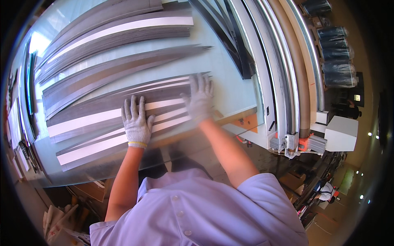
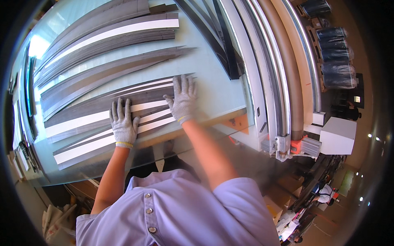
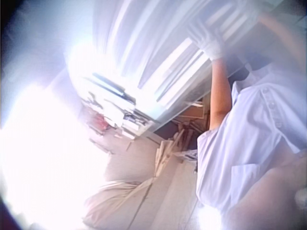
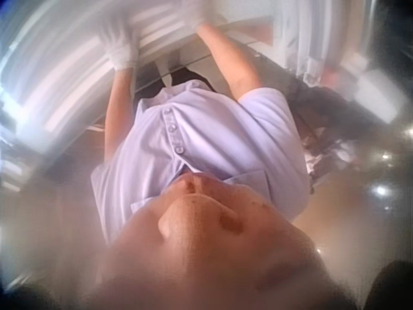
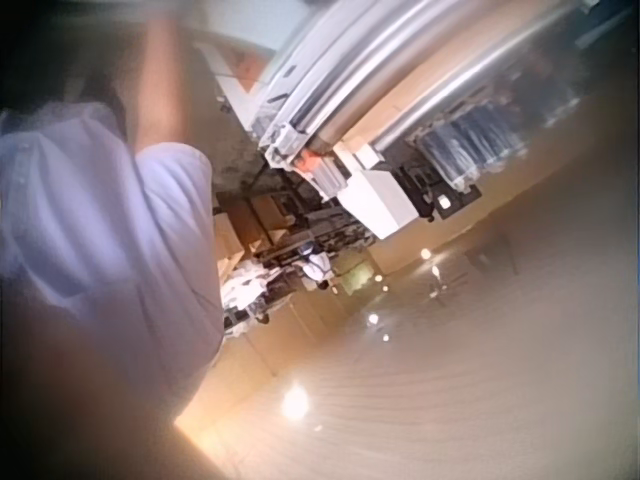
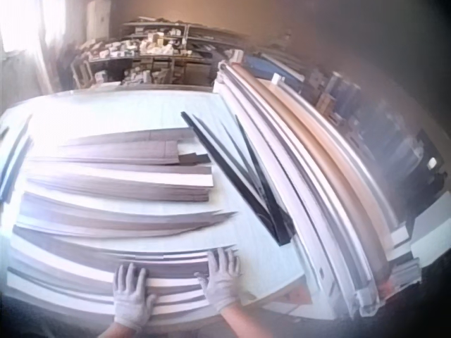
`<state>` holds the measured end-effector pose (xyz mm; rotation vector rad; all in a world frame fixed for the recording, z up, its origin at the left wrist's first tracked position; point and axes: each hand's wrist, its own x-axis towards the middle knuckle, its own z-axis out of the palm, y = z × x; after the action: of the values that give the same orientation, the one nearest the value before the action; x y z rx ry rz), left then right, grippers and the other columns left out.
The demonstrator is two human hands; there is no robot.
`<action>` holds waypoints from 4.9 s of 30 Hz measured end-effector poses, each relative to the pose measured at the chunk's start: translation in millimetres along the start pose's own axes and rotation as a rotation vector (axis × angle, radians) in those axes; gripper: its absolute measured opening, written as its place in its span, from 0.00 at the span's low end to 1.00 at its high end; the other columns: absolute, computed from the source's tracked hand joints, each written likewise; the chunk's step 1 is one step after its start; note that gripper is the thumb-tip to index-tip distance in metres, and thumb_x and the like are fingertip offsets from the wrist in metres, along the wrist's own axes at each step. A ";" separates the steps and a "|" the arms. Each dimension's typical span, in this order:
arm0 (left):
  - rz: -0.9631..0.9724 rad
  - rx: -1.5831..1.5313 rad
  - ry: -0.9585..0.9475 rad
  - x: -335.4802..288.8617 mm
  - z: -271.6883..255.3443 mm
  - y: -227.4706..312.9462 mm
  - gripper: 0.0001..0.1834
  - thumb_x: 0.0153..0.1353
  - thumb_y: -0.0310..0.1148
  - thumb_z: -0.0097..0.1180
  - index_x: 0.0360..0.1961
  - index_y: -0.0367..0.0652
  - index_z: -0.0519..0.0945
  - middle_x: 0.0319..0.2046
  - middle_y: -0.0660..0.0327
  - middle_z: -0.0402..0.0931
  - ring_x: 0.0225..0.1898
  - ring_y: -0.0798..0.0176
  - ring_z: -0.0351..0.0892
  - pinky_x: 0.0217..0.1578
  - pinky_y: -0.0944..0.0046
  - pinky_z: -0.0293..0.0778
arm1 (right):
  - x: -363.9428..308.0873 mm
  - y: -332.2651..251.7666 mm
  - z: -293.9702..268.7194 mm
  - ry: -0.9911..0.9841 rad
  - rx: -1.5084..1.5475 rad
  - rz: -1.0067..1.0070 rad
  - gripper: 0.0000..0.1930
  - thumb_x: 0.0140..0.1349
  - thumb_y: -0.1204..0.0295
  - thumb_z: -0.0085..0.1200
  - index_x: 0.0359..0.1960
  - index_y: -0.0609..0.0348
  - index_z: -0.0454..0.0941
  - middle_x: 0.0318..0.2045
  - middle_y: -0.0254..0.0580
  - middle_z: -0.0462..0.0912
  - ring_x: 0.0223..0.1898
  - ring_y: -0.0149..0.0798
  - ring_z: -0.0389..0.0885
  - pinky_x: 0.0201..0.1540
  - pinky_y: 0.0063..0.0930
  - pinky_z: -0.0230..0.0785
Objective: The person peels the white protective paper backing off of several long silver strips one at a time on a work table.
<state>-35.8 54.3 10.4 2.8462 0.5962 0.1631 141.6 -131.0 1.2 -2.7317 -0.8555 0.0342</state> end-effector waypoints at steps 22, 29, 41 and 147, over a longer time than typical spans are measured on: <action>0.281 -0.244 0.095 -31.6 7.4 62.6 0.27 0.63 0.34 0.61 0.64 0.46 0.76 0.60 0.52 0.74 0.65 0.43 0.70 0.64 0.43 0.66 | -176.9 115.3 1.0 0.552 0.464 0.758 0.14 0.52 0.79 0.70 0.40 0.59 0.82 0.36 0.47 0.80 0.42 0.49 0.79 0.47 0.43 0.72; 0.375 -0.180 0.042 -37.3 34.3 133.3 0.23 0.57 0.28 0.55 0.55 0.36 0.77 0.53 0.50 0.72 0.55 0.45 0.74 0.56 0.46 0.74 | -197.0 117.2 -7.5 0.704 0.785 0.975 0.17 0.58 0.83 0.66 0.50 0.60 0.83 0.40 0.47 0.81 0.40 0.39 0.80 0.48 0.36 0.73; 0.359 -0.136 -0.202 -27.9 17.4 133.0 0.28 0.62 0.33 0.60 0.64 0.42 0.73 0.55 0.54 0.71 0.54 0.49 0.75 0.53 0.49 0.75 | -97.7 25.1 -6.4 0.324 0.342 0.220 0.07 0.59 0.74 0.61 0.39 0.54 0.87 0.37 0.47 0.83 0.42 0.54 0.81 0.48 0.45 0.74; 0.473 -0.227 -0.101 -25.6 48.9 102.9 0.27 0.59 0.35 0.62 0.61 0.41 0.77 0.56 0.52 0.74 0.56 0.46 0.76 0.55 0.48 0.76 | -48.9 26.8 -25.8 -0.164 0.127 0.293 0.21 0.48 0.61 0.77 0.36 0.60 0.79 0.35 0.52 0.82 0.41 0.57 0.81 0.47 0.49 0.73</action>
<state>-12.2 -57.6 -13.3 2.6992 -0.1183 0.1519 118.9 -186.2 15.8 -2.7362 -0.4656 0.3623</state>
